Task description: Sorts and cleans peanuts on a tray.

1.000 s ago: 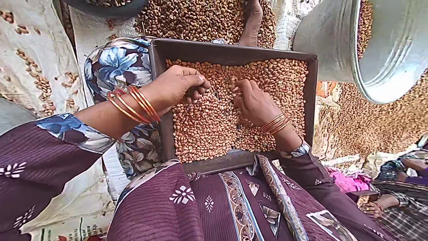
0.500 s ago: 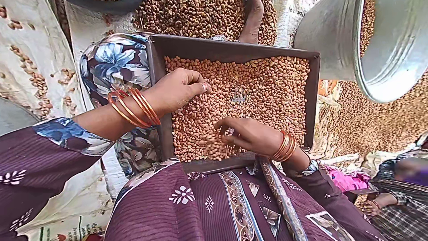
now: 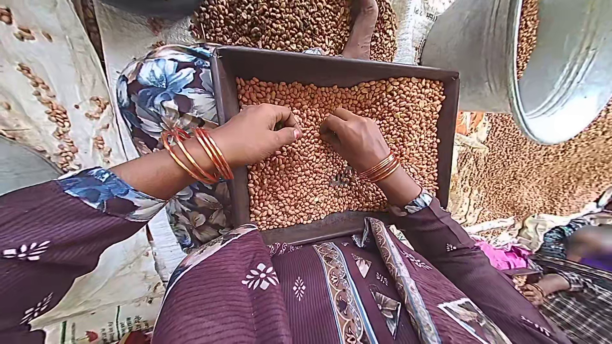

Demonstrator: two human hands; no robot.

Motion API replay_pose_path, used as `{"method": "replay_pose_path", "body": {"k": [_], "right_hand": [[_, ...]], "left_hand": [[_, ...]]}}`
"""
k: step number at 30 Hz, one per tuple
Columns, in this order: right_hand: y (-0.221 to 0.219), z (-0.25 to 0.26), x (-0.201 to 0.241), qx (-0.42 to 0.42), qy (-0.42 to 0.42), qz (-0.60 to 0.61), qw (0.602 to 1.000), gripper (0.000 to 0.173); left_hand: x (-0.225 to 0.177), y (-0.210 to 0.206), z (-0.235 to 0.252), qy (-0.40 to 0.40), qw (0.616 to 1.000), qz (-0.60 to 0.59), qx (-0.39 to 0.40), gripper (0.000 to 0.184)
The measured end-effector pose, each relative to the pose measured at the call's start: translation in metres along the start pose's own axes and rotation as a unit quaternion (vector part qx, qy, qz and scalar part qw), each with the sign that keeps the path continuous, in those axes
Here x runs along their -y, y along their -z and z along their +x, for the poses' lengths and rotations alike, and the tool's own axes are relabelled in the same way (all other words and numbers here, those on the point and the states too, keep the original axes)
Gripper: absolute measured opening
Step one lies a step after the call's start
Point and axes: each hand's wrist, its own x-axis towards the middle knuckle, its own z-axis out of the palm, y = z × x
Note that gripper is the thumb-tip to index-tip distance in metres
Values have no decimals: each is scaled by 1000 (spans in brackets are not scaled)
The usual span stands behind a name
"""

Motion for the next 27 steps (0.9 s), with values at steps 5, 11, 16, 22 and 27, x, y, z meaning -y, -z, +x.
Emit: {"method": "replay_pose_path", "body": {"k": [5,11,16,22,27], "right_hand": [[-2,0,0,7,6,6,1000,14],[4,1,7,48,-48,-15,998,14],[15,-5,1,90,-52,23,994,13],[10,-12,-3,83,-36,40,995,15],[17,-7,0,163,-60,41,984,17]], "left_hand": [[3,-4,-2,-45,996,74,14,13],[17,-26,-4,-206,965,162,-9,14],[16,-34,-8,-212,956,204,-19,16],[3,-32,2,-219,942,254,-37,17],[-14,-52,35,-297,911,287,2,16]]}}
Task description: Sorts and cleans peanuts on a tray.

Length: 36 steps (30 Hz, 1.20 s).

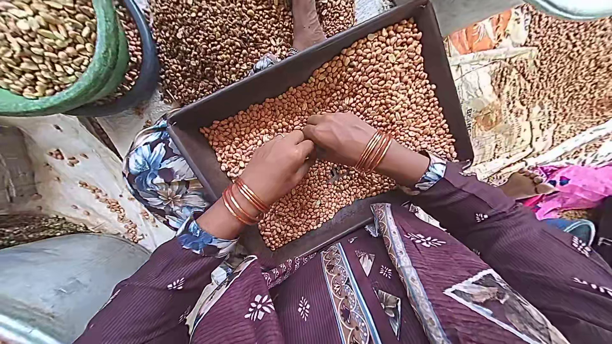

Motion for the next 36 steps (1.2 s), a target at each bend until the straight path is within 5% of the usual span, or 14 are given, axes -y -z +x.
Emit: {"method": "replay_pose_path", "body": {"k": [4,10,19,24,36], "right_hand": [[-8,-2,-16,-26,46,17,998,18],[3,2,-28,-68,46,87,993,14],[30,-9,-57,-171,51,34,983,19],[7,13,-54,-177,120,39,976,17],[15,24,-29,-103,65,-77,990,16]], "left_hand": [[4,-4,-1,30,997,54,48,13],[-6,-15,-5,15,997,71,-12,13],[-8,-37,7,-18,987,158,-37,16],[-6,-36,5,32,991,125,-40,16],[-6,-34,5,13,993,119,-12,17]]}}
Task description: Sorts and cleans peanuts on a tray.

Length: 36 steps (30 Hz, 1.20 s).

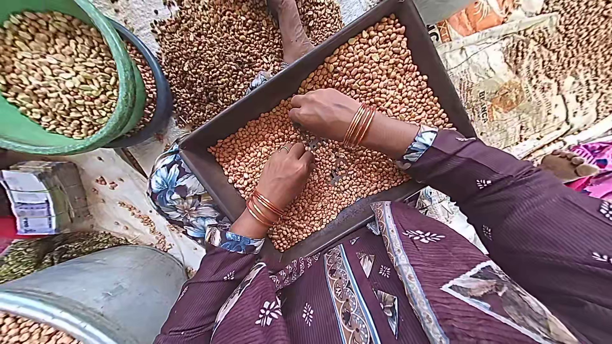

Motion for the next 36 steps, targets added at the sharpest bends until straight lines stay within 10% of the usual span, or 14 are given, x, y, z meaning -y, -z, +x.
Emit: {"method": "replay_pose_path", "body": {"k": [7,16,18,23,28,36], "right_hand": [[-8,-12,-1,-45,24,-2,999,14],[-2,-9,-10,0,19,69,997,17],[13,-16,-11,20,-25,112,993,14],[25,-44,-12,16,-23,184,982,9],[5,-64,-4,36,52,294,954,14],[-35,-83,64,78,220,309,922,8]], "left_hand": [[9,12,1,102,976,-158,-110,19],[34,41,-11,181,710,-623,-273,35],[30,44,-21,188,745,-594,-241,32],[4,56,-71,152,968,-199,-33,18],[-8,52,-109,73,985,-127,86,17],[-29,25,-99,51,987,-147,44,21]]}}
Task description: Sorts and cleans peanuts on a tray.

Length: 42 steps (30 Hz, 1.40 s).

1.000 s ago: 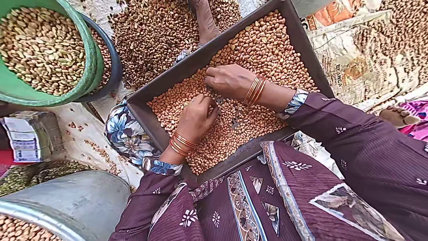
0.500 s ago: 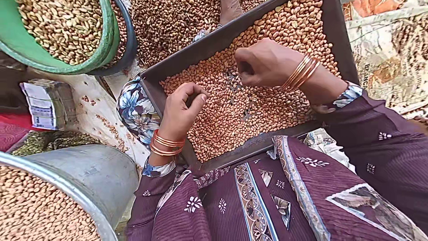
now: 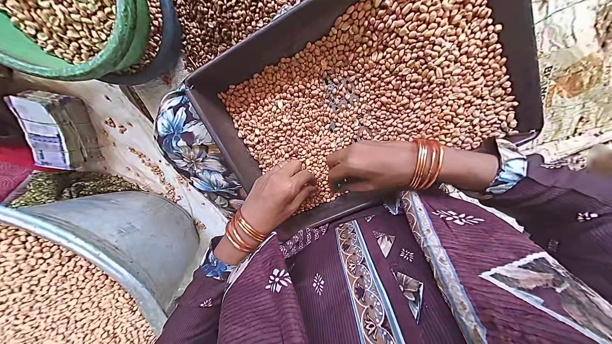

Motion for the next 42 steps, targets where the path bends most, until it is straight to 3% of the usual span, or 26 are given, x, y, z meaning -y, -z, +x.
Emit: {"method": "replay_pose_path", "body": {"k": [8,12,14,16,17,18,19,21,23,25,31,39,42], "right_hand": [[-28,5,14,-4,-45,-108,993,13],[-11,1,22,-84,-70,-116,987,12],[-3,0,34,-165,-45,-150,974,15],[3,-1,44,-228,-12,-170,959,17],[10,-3,45,-243,-11,-183,953,18],[20,-7,44,-248,-28,-203,947,18],[32,-14,39,-243,-63,-223,942,17],[54,-31,22,-188,-171,-256,933,16],[64,-43,2,-113,-256,-256,925,15],[61,-49,-14,-72,-274,-239,929,13],[47,-55,-22,-83,-248,-260,930,12],[38,-54,-34,-112,-171,-323,924,12],[39,-53,-29,-91,-211,-315,921,10]], "left_hand": [[-1,-5,4,70,997,23,-19,19],[-8,0,12,138,972,-173,-81,16],[-11,2,19,177,910,-369,-74,25],[-14,0,29,188,802,-564,-57,38],[-18,0,36,204,752,-624,-53,40],[-21,1,43,221,728,-647,-43,42],[-22,2,52,229,736,-636,-29,39],[-20,4,69,198,835,-513,-29,23],[-18,12,86,137,949,-278,-50,16],[-19,17,104,67,992,-84,-61,16],[-9,-16,155,9,998,69,-2,21],[-21,-21,148,5,985,171,-32,14],[-22,-24,146,-5,987,160,-19,12]]}}
